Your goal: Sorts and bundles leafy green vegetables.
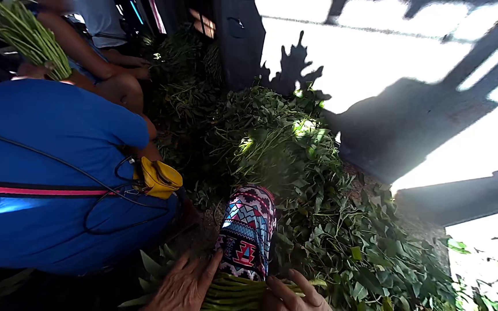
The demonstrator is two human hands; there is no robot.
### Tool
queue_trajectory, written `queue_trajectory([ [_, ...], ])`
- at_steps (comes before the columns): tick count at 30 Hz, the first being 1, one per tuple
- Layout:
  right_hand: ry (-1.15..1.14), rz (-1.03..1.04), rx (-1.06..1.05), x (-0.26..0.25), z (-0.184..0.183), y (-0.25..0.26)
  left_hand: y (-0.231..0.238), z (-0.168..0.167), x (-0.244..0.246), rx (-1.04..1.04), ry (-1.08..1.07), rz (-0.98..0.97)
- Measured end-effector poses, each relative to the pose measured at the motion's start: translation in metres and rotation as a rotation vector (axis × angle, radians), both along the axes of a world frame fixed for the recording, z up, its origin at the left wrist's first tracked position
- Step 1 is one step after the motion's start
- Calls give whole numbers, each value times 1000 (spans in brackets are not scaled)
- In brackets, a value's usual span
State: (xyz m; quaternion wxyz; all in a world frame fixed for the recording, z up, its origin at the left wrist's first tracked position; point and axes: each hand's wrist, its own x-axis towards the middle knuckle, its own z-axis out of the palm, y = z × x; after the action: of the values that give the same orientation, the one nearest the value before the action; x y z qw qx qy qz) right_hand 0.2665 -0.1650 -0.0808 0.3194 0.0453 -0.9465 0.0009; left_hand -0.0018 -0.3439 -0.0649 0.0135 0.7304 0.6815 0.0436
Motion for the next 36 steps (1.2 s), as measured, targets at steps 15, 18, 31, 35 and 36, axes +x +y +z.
queue_trajectory([
  [15, -44, -20, -172, -28, -12, -1, 2, 4, 2, -32, -24, 0],
  [18, -134, -4, -332, -33, -10, 0, 2, 3, 2, -39, -36, 12],
  [31, -211, -74, -274, -20, 1, 0, 2, 5, 21, -10, 54, 120],
  [35, -82, -88, -378, -17, -5, 8, 0, 3, 21, -11, 89, 118],
  [36, -78, -75, -406, -16, -6, 8, 0, 3, 21, -15, 90, 116],
])
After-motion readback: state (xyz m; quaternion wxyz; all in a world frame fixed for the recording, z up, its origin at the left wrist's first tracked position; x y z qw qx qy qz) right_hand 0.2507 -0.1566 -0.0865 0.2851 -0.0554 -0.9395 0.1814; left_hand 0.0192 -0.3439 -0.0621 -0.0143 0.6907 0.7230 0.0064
